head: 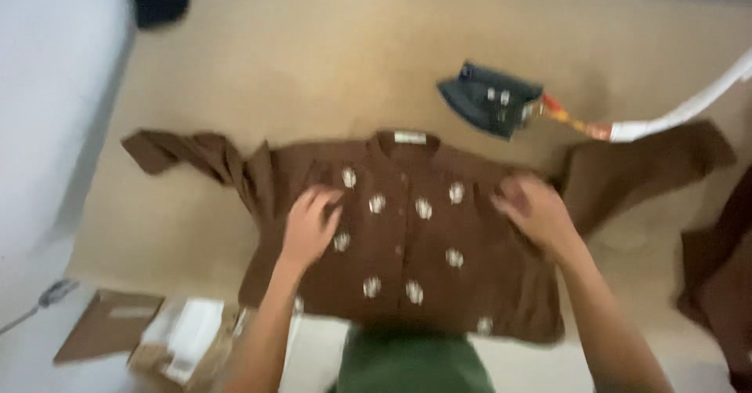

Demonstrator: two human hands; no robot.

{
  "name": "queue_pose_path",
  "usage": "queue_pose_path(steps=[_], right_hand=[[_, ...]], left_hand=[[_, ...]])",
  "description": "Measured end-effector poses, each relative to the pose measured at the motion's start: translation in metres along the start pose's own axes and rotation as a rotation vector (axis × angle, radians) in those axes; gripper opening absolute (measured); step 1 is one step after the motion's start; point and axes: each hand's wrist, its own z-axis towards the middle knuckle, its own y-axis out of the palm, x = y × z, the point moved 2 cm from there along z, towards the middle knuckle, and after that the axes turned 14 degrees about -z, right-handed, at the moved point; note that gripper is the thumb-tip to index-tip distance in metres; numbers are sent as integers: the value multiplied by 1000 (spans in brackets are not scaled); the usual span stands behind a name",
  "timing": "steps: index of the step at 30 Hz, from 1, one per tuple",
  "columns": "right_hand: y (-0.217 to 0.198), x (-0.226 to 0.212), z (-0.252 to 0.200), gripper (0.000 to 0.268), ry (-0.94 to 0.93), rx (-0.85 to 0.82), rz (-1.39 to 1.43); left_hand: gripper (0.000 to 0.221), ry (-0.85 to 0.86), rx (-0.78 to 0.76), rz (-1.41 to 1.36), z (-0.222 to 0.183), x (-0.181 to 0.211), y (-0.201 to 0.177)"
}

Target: The person is ironing brown shirts with floral embroidery on an ironing board using a steam iron.

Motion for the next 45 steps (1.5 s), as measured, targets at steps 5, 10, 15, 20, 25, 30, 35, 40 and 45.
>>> queue_pose_path(steps=[5, 10, 15, 20, 25, 30, 35, 40, 45], right_hand=[[25, -81, 106, 32, -406, 1, -175], [58, -93, 180, 48, -646, -297, -678], [60, -94, 232, 44, -481, -539, -562], [61, -88, 235, 37, -475, -563, -582], [-51, -96, 225, 38, -425, 6, -325], [-23, -15, 280, 58, -90, -191, -89], [-31, -98, 249, 54, -172, -299, -53], [-26, -208, 205, 85, -478, -509, -402], [8, -203, 234, 100, -417, -482, -341]], left_hand=[[30, 402, -314, 130, 105, -9, 80], [61, 292, -859, 499, 185, -28, 110], [62, 284, -1039, 419, 243, -61, 119], [51, 375, -1034, 343, 242, -58, 125], [45, 29, -508, -73, 204, -29, 60], [29, -187, -46, -244, 83, -37, 41], [19, -255, 15, -167, 11, -37, 52], [16, -2, -114, -96, 20, -25, 94], [34, 214, -248, -12, 68, -8, 125]])
